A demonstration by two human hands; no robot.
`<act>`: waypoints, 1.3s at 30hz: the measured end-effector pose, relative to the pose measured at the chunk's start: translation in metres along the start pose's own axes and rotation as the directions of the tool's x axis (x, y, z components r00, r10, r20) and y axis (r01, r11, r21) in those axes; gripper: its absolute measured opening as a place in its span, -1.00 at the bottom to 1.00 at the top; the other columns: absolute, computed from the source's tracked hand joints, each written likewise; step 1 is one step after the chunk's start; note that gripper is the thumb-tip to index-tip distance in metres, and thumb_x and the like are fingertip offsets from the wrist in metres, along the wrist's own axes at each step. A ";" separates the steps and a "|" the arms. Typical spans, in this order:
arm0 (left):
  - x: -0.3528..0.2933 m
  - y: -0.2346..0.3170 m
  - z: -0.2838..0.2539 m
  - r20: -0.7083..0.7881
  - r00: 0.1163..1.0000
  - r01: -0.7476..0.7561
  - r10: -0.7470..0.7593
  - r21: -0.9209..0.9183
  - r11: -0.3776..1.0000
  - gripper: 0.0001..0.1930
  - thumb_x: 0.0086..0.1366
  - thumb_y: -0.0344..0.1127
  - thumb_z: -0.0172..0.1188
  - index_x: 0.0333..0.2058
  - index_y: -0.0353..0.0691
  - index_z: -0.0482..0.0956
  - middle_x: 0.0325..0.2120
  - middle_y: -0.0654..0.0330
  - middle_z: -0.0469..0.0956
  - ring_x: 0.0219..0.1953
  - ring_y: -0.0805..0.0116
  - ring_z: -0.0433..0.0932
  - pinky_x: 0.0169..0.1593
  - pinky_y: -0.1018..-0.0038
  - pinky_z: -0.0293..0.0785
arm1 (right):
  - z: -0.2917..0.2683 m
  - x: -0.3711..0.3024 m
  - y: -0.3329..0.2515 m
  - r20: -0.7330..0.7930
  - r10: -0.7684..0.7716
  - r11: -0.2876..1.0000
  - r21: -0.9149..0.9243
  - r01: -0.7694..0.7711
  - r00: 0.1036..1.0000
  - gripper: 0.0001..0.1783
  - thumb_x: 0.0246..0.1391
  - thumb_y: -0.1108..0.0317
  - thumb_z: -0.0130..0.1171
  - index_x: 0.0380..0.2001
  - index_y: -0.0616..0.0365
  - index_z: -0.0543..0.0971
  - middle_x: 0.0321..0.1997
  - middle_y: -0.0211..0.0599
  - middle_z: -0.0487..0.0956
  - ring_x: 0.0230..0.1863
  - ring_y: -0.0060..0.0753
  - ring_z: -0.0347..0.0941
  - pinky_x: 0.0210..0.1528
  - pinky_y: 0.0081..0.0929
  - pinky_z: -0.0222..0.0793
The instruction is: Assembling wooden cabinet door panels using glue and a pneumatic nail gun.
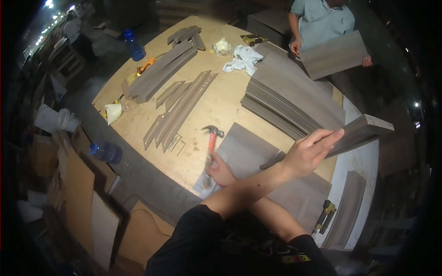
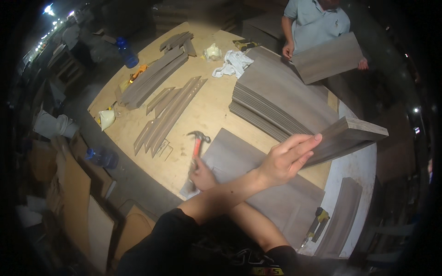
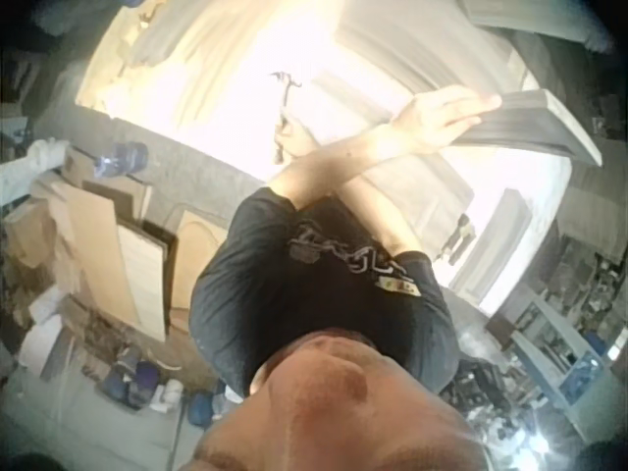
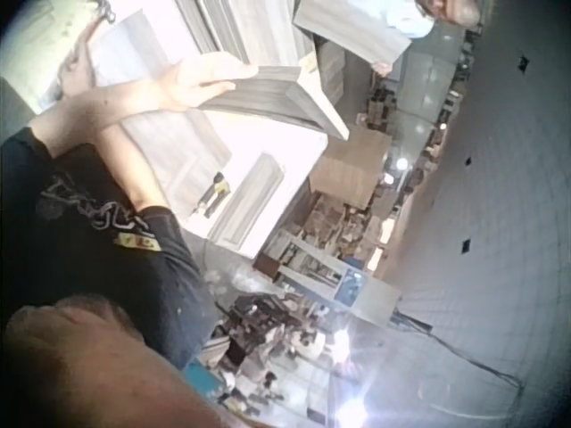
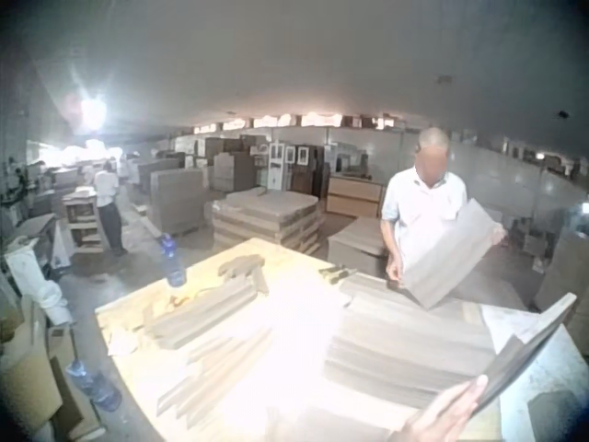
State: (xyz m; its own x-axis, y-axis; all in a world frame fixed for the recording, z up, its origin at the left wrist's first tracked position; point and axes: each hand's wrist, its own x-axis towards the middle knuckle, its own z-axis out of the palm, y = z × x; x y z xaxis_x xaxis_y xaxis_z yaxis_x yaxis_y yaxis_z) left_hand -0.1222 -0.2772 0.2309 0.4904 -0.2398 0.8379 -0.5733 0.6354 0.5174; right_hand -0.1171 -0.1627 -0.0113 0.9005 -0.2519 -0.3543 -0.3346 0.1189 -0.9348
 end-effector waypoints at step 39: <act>-0.169 -0.096 -0.013 0.709 -0.024 0.377 -0.704 0.659 0.651 -0.59 0.35 0.01 0.24 -0.17 -0.28 0.69 -0.32 -0.08 0.65 -0.21 0.02 0.62 -0.06 0.27 0.51 | -0.118 -0.308 0.051 -0.428 0.380 -0.097 0.863 0.496 0.820 -0.50 0.36 0.25 0.08 0.25 0.30 0.34 0.32 -0.10 0.40 0.33 -0.10 0.32 0.38 -0.12 0.25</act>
State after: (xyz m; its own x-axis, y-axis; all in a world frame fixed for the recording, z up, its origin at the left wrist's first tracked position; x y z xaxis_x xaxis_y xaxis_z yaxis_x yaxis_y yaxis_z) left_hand -0.1412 -0.2879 0.0371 -0.0734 -0.9626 -0.2609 -0.6205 -0.1607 0.7676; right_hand -0.4441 -0.1926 0.0470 0.4921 -0.5725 -0.6558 0.7184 0.6926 -0.0655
